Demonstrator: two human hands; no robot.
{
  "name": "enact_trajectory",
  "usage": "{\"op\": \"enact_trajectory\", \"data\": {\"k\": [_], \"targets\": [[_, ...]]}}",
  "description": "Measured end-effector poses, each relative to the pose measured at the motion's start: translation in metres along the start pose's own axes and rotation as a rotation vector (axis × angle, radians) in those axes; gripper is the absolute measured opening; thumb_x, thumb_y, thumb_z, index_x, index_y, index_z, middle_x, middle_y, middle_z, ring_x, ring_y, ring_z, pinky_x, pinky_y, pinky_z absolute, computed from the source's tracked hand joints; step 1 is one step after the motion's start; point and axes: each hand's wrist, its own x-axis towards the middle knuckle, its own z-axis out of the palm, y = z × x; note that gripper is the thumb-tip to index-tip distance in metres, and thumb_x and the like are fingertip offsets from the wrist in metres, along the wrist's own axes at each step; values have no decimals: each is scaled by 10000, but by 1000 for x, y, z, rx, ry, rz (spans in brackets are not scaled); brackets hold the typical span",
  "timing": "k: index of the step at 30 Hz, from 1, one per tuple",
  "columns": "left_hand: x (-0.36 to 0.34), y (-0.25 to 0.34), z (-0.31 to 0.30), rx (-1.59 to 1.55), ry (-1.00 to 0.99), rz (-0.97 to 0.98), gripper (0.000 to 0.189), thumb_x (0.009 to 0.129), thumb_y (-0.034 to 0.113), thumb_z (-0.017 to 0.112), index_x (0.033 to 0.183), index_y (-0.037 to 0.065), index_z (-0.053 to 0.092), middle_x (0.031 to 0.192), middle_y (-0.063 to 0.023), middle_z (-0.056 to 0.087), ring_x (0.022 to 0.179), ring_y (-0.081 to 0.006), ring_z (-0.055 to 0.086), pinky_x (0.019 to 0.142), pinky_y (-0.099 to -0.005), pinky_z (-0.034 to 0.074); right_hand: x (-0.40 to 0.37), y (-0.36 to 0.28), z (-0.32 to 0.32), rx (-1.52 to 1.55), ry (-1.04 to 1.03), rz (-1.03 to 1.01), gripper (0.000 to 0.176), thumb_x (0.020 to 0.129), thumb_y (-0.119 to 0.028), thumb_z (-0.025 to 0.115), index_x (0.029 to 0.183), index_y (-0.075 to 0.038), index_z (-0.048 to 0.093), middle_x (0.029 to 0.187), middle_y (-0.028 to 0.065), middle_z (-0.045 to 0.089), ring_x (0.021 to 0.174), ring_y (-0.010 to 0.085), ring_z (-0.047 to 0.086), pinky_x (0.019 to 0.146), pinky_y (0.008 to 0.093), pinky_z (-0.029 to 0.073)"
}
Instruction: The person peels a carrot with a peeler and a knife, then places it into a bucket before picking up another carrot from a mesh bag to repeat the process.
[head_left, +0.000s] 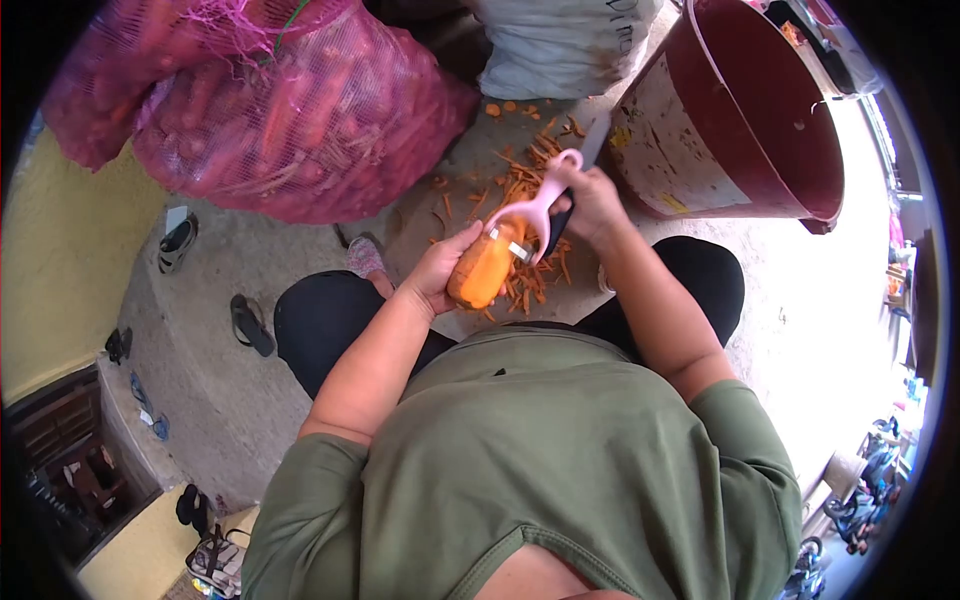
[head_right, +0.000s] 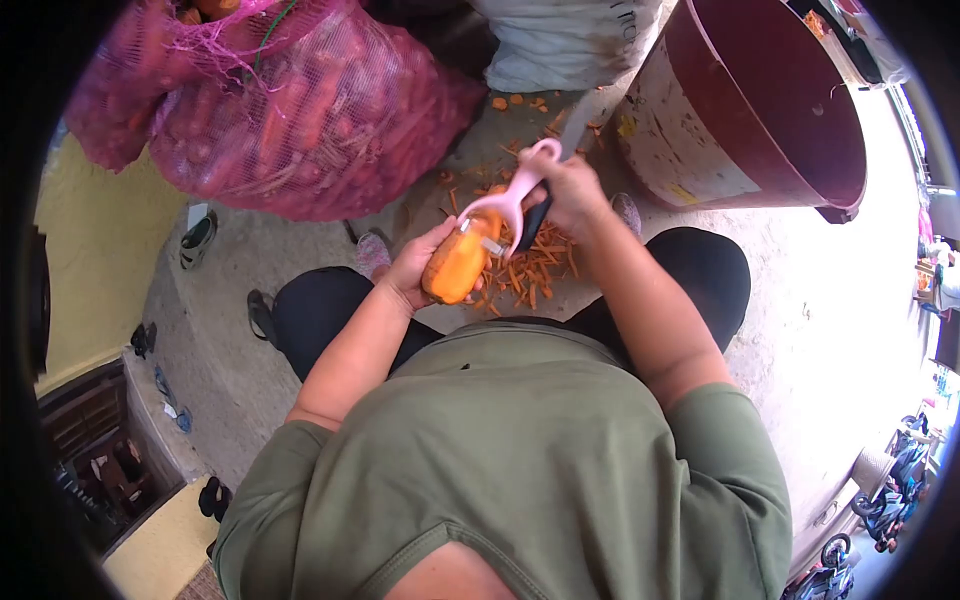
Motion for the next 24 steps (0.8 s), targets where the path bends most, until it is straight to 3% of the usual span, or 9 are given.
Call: {"op": "enact_trajectory", "data": {"k": [2, 5, 9, 12, 13, 14, 18, 19, 24], "targets": [[-3, -3, 3, 49, 75, 33, 462, 847, 395, 380, 1085, 2, 433, 874, -173, 548, 668, -256, 582, 596, -341, 494, 22, -17, -25, 7, 198, -116, 142, 734, -96, 604, 717, -32, 478, 594, 49, 483, 427, 113, 431, 393, 234, 371], [-5, -2, 7, 175, 160, 69, 426, 821, 327, 448, 1084, -7, 431, 874, -153, 547, 685, -231, 579, 603, -328, 492, 17, -31, -30, 69, 168, -200, 148, 736, -99, 604, 736, -29, 473, 592, 46, 471, 424, 106, 432, 385, 229, 373], [-5, 1, 9, 377, 143, 142, 425, 727, 203, 556, 1068, -21, 438, 894, -96, 533, 766, -176, 557, 672, -292, 471, -12, -10, 14, -128, -42, -57, 159, 726, -112, 618, 719, -29, 484, 545, 51, 477, 402, 123, 426, 377, 250, 373], [-3, -3, 4, 422, 114, 123, 449, 673, 152, 596, 1059, -20, 444, 914, -65, 520, 810, -143, 531, 718, -266, 442, 3, -14, 1, -74, 217, -77, 164, 714, -102, 630, 716, -23, 487, 562, 49, 484, 408, 119, 427, 378, 236, 355], [-3, -3, 3, 430, 110, 110, 457, 660, 141, 606, 1058, -18, 446, 921, -58, 516, 822, -134, 521, 730, -259, 431, 17, -17, -19, 14, 172, -145, 156, 713, -95, 629, 721, -21, 493, 584, 53, 492, 416, 116, 430, 375, 227, 344], [-3, -2, 3, 480, 120, 127, 459, 660, 138, 610, 1059, -18, 445, 920, -54, 515, 819, -130, 518, 733, -257, 426, 27, -22, -36, -149, 172, -230, 143, 733, -104, 604, 738, -44, 474, 560, 46, 472, 415, 124, 424, 389, 252, 349], [-2, -1, 4, 620, 199, 143, 474, 657, 135, 627, 1063, -21, 440, 920, -46, 515, 816, -119, 507, 728, -248, 411, -8, -26, 12, -48, 195, -158, 144, 715, -106, 624, 733, -12, 517, 625, 58, 520, 465, 122, 467, 407, 235, 355], [-1, 0, 5, 642, 229, 140, 479, 656, 137, 631, 1064, -22, 439, 922, -45, 515, 817, -117, 505, 724, -245, 410, -7, -12, 8, -122, 55, -119, 143, 707, -102, 629, 742, -11, 525, 640, 64, 534, 475, 133, 482, 418, 241, 369], [-1, -4, 11, 498, 226, 168, 421, 768, 203, 546, 1095, -28, 413, 932, -74, 522, 839, -163, 529, 729, -309, 447, 29, -29, -40, -119, 311, -289, 168, 714, -103, 628, 732, -11, 489, 589, 47, 475, 444, 120, 445, 402, 247, 372]]}}
